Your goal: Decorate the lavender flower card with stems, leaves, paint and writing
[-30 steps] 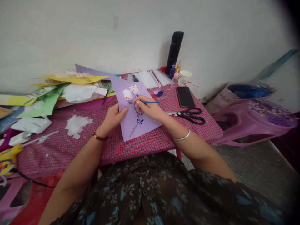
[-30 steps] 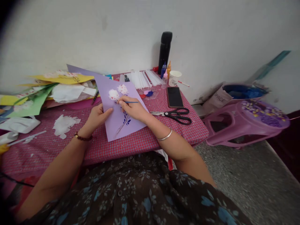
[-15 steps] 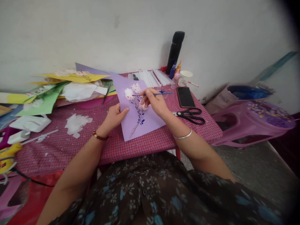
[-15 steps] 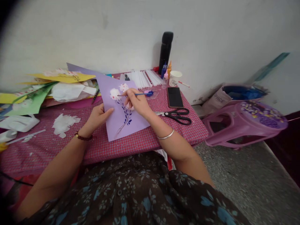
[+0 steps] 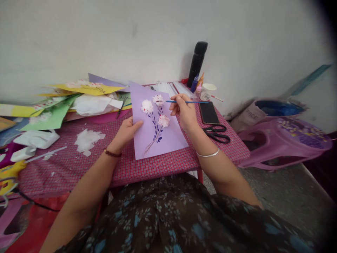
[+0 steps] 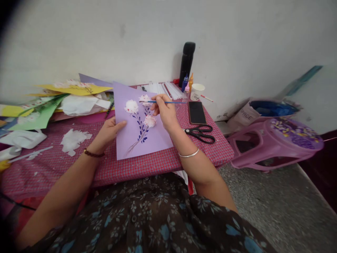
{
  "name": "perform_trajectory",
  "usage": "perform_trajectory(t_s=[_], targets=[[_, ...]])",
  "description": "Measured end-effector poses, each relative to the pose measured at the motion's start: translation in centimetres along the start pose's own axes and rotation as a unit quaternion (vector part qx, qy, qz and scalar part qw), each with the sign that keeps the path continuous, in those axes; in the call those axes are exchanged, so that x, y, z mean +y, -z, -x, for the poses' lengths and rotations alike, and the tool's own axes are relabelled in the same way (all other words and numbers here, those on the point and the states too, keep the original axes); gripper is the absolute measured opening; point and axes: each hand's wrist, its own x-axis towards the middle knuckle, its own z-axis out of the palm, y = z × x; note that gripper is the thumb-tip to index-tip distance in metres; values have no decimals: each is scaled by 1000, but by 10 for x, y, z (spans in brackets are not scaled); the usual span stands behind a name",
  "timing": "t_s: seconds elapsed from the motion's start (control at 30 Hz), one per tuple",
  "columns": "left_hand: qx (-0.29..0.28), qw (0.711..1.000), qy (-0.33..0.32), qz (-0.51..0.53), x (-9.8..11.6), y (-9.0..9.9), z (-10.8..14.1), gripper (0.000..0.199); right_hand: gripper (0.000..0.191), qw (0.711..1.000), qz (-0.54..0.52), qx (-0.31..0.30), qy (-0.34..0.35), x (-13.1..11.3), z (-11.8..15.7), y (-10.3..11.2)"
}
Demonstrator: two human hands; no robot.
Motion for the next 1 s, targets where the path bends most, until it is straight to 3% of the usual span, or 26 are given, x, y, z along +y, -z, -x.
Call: perform_trajectory(t_s=[0.23, 0.4, 0.57, 0.83, 1.0], targets=[[1, 998, 34, 60, 4, -1, 1, 52, 31, 1000, 15, 2, 14, -3, 1, 1], [11, 990, 74, 119, 9, -4, 3, 56, 41, 999, -1, -40, 7, 2, 3, -1], [-18, 990, 68, 125, 13, -6, 7, 54, 47, 997, -53, -46, -12, 6, 5, -5], [-75, 995, 23, 68, 8, -3, 7, 44, 41, 992, -103, 4, -67, 7, 3, -6], [-71, 995, 27, 58, 9, -3, 8, 48, 37, 983, -159, 53, -77, 2, -3, 3]])
